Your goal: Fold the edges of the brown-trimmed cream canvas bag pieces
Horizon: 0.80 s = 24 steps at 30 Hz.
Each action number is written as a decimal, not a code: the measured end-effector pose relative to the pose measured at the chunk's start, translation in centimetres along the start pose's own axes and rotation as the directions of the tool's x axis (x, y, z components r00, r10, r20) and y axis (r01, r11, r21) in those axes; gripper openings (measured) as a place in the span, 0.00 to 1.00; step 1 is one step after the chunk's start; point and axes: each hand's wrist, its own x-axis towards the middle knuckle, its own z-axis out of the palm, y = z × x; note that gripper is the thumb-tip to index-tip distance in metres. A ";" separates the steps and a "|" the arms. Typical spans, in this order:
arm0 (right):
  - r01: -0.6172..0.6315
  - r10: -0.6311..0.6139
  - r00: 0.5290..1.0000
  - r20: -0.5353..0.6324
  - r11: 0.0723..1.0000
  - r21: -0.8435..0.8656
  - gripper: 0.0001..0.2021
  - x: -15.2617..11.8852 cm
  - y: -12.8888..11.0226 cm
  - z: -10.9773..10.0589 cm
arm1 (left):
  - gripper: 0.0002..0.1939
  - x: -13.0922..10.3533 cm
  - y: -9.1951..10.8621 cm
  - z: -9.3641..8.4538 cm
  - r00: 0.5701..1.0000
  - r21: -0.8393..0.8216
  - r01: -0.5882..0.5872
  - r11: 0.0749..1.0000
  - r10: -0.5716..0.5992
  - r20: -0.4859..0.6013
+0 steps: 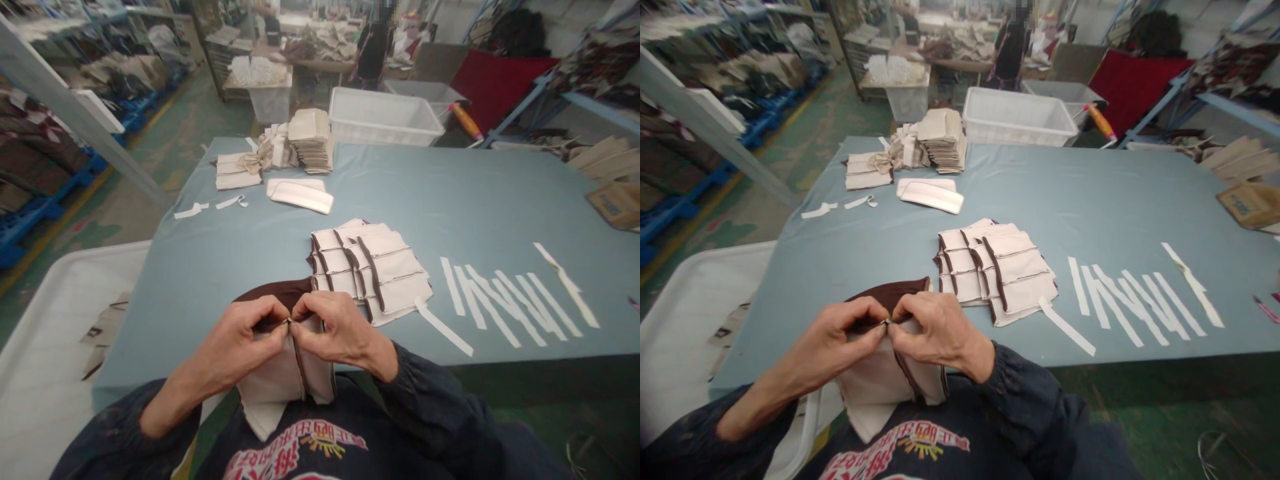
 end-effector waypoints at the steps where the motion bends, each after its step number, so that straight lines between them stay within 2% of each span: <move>1: -0.005 0.005 1.000 -0.010 1.000 -0.010 0.02 0.1 0.0 0.2 | 0.07 0.1 0.0 -0.1 1.000 0.007 -0.004 1.000 0.004 -0.005; 8: -0.141 0.140 0.989 -0.056 0.990 -0.022 0.01 0.5 -0.2 1.1 | 0.07 0.6 -0.4 -0.1 0.999 0.048 -0.047 0.998 0.048 -0.024; 12: -0.248 0.248 0.969 0.019 0.968 0.043 0.02 1.0 -0.2 0.8 | 0.08 0.4 -1.1 -0.3 0.986 0.145 -0.164 0.976 0.168 -0.017; 15: -0.323 0.305 0.943 0.136 0.937 0.133 0.02 1.3 0.0 0.3 | 0.08 0.3 -1.9 -0.5 0.940 0.299 -0.328 0.896 0.341 0.012; 18: -0.381 0.338 0.918 0.208 0.897 0.225 0.03 1.7 0.2 0.0 | 0.09 0.3 -3.0 -0.6 0.862 0.411 -0.471 0.780 0.507 0.027; 20: -0.413 0.348 0.903 0.251 0.864 0.287 0.03 1.9 0.2 -0.1 | 0.10 0.3 -3.8 -0.6 0.820 0.438 -0.524 0.730 0.572 0.028; 24: -0.503 0.363 0.854 0.373 0.759 0.413 0.02 2.4 0.4 0.0 | 0.12 0.3 -4.5 -0.9 0.771 0.478 -0.590 0.650 0.630 0.094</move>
